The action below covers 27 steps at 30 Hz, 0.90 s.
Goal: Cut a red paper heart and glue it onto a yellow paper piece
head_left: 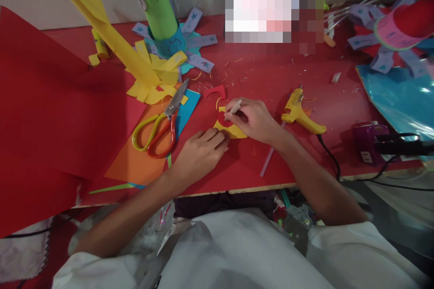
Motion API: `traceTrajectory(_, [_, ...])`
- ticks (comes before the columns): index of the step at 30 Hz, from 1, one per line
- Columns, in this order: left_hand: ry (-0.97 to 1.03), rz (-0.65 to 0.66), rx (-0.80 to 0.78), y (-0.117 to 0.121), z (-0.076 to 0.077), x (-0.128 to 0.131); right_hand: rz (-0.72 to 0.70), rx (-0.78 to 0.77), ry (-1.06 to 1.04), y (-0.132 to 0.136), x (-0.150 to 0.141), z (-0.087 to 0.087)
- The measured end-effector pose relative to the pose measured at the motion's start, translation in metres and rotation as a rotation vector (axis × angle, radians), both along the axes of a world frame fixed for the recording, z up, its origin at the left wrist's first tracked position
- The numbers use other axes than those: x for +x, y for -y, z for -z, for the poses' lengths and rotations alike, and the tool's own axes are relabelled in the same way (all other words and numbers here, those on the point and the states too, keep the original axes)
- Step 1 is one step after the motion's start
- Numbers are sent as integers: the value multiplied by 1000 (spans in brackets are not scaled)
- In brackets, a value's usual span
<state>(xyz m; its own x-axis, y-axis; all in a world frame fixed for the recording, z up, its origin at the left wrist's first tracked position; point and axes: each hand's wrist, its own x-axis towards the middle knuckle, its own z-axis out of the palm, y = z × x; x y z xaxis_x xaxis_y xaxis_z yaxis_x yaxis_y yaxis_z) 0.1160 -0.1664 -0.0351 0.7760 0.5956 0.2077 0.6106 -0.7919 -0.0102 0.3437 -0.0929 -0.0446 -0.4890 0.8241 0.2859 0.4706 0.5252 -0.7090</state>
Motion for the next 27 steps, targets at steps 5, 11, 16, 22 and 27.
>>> traceTrajectory(5, [6,6,3,0,0,0,0,-9,29,2,1,-3])
traceTrajectory(11, [-4,-2,-11,0,0,0,-3,-47,-24,0,-1,-1])
traceTrajectory(16, [11,0,-9,0,-1,0,52,32,45,-2,4,1])
traceTrajectory(22, [22,-3,12,0,-1,0,-7,3,0,0,-2,0])
traceTrajectory(27, [7,-5,2,0,-2,1,-24,16,30,0,-3,0])
